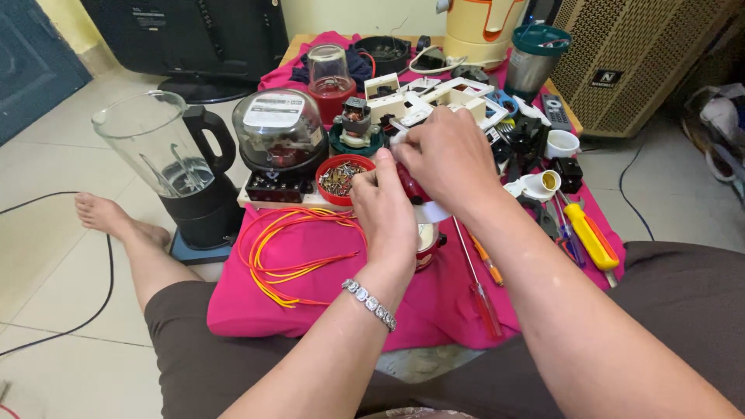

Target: Assembling a small red and white electronic device by fitting parts together and using a screwdriver to secure them.

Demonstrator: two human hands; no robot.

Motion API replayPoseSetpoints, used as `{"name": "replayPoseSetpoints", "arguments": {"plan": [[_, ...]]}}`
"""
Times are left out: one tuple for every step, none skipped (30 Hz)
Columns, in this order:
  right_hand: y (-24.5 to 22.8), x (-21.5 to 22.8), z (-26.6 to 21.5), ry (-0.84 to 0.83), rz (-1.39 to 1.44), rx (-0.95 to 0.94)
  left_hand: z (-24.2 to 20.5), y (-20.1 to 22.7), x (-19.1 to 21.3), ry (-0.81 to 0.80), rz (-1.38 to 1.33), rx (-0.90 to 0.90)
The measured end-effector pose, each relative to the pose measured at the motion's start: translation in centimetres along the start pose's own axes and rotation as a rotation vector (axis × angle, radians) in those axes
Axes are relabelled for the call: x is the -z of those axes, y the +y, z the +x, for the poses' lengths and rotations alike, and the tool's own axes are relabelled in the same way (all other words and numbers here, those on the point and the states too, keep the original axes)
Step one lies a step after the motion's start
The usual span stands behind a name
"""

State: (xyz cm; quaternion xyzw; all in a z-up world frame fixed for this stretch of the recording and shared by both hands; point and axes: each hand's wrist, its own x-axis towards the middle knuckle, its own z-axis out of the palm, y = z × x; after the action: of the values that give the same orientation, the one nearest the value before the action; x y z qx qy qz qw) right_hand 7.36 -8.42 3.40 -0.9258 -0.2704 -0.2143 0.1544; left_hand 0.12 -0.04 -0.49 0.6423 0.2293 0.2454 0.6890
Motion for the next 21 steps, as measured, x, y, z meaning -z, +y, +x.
{"name": "replayPoseSetpoints", "arguments": {"plan": [[-0.1, -0.1, 0.2, 0.000, -0.002, -0.002, 0.1, -0.1, 0.0, -0.002, -0.001, 0.001], [-0.3, -0.2, 0.4, -0.023, -0.022, 0.014, 0.1, -0.1, 0.0, -0.006, -0.003, 0.009], [-0.4, -0.3, 0.6, -0.043, -0.042, 0.033, 0.2, -0.1, 0.0, -0.008, -0.006, 0.015], [-0.2, -0.1, 0.9, -0.041, -0.044, 0.034, 0.1, 0.1, 0.1, -0.008, -0.008, 0.013], [0.0, -0.1, 1.0, -0.059, -0.025, 0.087, -0.2, 0.3, 0.3, -0.014, -0.005, 0.018], [0.2, -0.1, 1.1, -0.076, -0.007, 0.141, -0.4, 0.5, 0.4, -0.020, -0.001, 0.024], [0.2, 0.3, 0.8, -0.078, -0.008, 0.139, -0.6, 0.6, 0.5, -0.022, -0.001, 0.026], [0.3, 0.6, 0.6, -0.098, 0.031, 0.180, -0.7, 0.8, 0.6, -0.038, 0.000, 0.034], [0.3, 1.0, 0.4, -0.116, 0.070, 0.223, -0.9, 1.1, 0.8, -0.053, 0.002, 0.039], [0.2, 1.4, 0.1, -0.115, 0.070, 0.222, -0.8, 1.2, 0.8, -0.054, 0.002, 0.039], [0.1, 1.7, -0.2, -0.123, 0.089, 0.263, -0.8, 1.4, 0.9, -0.069, 0.006, 0.043], [0.1, 2.0, -0.5, -0.131, 0.109, 0.303, -0.8, 1.5, 0.9, -0.084, 0.011, 0.046], [0.2, 2.2, -0.7, -0.132, 0.109, 0.300, -0.7, 1.4, 0.9, -0.087, 0.013, 0.048], [0.3, 2.3, -1.0, -0.121, 0.108, 0.334, -0.6, 1.4, 0.8, -0.096, 0.017, 0.048], [0.5, 2.5, -1.2, -0.108, 0.107, 0.367, -0.5, 1.4, 0.8, -0.106, 0.022, 0.046], [0.7, 2.5, -1.4, -0.107, 0.107, 0.364, -0.3, 1.3, 0.7, -0.109, 0.023, 0.046], [1.0, 2.5, -1.6, -0.073, 0.080, 0.390, -0.1, 1.3, 0.7, -0.117, 0.026, 0.045], [1.2, 2.4, -1.7, -0.040, 0.054, 0.416, 0.1, 1.2, 0.6, -0.126, 0.030, 0.045], [0.9, 2.5, -2.2, -0.040, 0.053, 0.415, -0.1, 1.9, 0.7, -0.128, 0.030, 0.045], [0.7, 2.5, -2.8, -0.022, 0.037, 0.433, -0.4, 2.5, 0.7, -0.138, 0.024, 0.042], [0.5, 2.6, -3.4, -0.003, 0.020, 0.448, -0.6, 3.2, 0.7, -0.151, 0.021, 0.038]]}}
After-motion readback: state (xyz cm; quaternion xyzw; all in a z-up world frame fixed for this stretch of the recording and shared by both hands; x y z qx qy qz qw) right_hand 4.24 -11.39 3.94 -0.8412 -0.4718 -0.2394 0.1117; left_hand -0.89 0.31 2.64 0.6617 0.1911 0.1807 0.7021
